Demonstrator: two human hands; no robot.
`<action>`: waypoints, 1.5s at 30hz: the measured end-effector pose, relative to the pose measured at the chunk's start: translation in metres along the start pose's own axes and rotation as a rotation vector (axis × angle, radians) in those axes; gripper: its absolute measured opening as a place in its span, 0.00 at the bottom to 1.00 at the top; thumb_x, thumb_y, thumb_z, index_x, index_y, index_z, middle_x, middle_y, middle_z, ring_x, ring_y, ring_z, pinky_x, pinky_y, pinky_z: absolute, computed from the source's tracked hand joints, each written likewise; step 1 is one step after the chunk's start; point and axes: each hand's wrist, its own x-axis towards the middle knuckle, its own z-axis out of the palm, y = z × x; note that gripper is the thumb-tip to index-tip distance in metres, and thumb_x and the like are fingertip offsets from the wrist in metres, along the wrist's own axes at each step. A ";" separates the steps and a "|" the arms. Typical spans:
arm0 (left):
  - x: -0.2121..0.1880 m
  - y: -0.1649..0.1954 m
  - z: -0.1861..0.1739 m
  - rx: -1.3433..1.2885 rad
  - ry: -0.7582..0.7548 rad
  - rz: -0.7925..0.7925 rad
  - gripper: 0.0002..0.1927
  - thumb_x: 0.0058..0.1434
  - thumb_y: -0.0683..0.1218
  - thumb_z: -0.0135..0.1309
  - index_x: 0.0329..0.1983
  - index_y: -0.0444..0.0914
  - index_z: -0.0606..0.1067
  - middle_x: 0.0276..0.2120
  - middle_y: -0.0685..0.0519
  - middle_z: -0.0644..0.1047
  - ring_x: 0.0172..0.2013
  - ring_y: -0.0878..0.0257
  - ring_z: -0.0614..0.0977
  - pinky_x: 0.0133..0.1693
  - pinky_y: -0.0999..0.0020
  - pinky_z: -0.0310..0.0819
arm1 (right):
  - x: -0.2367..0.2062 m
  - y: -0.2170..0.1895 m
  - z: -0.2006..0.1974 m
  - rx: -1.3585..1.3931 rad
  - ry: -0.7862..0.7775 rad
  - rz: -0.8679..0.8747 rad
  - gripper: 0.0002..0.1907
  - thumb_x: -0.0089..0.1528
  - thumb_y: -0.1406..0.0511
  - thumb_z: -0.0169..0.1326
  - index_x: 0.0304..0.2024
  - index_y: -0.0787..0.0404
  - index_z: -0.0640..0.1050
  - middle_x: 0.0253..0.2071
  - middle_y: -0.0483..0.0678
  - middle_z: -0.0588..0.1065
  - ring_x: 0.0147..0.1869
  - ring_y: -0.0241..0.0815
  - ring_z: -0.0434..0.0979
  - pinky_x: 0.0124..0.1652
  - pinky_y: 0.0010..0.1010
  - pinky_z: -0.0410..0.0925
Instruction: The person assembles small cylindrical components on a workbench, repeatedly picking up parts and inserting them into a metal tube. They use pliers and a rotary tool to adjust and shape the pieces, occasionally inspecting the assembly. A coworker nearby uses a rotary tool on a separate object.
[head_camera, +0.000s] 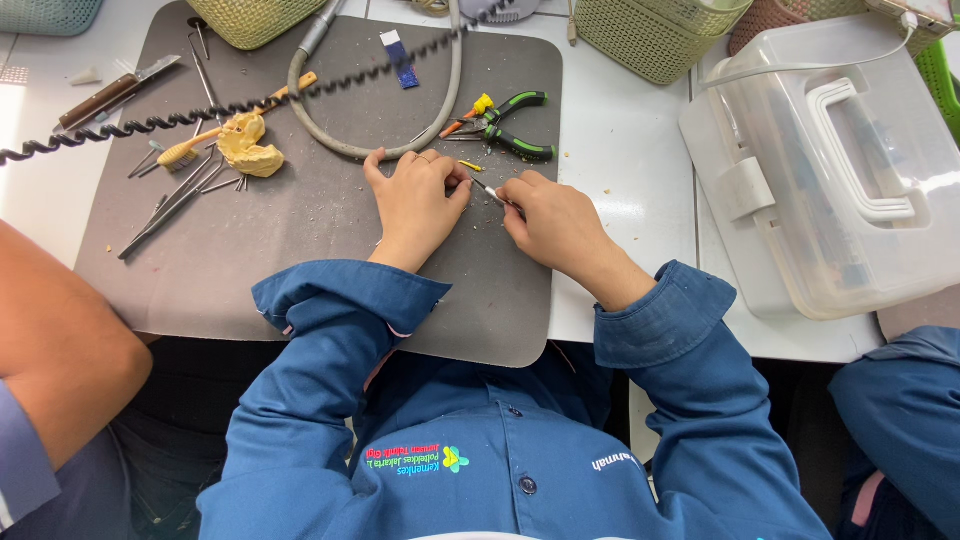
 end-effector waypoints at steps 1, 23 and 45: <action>0.000 0.000 0.000 -0.008 -0.003 -0.004 0.04 0.59 0.49 0.60 0.30 0.46 0.82 0.30 0.61 0.78 0.40 0.63 0.78 0.61 0.37 0.47 | 0.000 0.000 0.000 0.006 -0.005 0.008 0.09 0.62 0.66 0.55 0.43 0.60 0.82 0.37 0.48 0.78 0.33 0.49 0.80 0.33 0.38 0.72; 0.001 0.001 -0.001 -0.007 -0.028 -0.014 0.04 0.58 0.49 0.61 0.29 0.47 0.83 0.29 0.61 0.79 0.40 0.62 0.78 0.61 0.36 0.45 | -0.002 -0.004 0.001 -0.025 -0.011 0.015 0.09 0.63 0.66 0.54 0.42 0.61 0.82 0.36 0.48 0.77 0.31 0.49 0.80 0.31 0.37 0.72; 0.002 -0.004 0.006 0.022 0.026 0.009 0.05 0.58 0.48 0.61 0.27 0.46 0.82 0.27 0.61 0.79 0.39 0.61 0.79 0.61 0.34 0.47 | 0.008 0.000 0.016 0.031 -0.040 0.021 0.08 0.62 0.68 0.53 0.41 0.61 0.81 0.39 0.49 0.77 0.38 0.54 0.80 0.37 0.42 0.72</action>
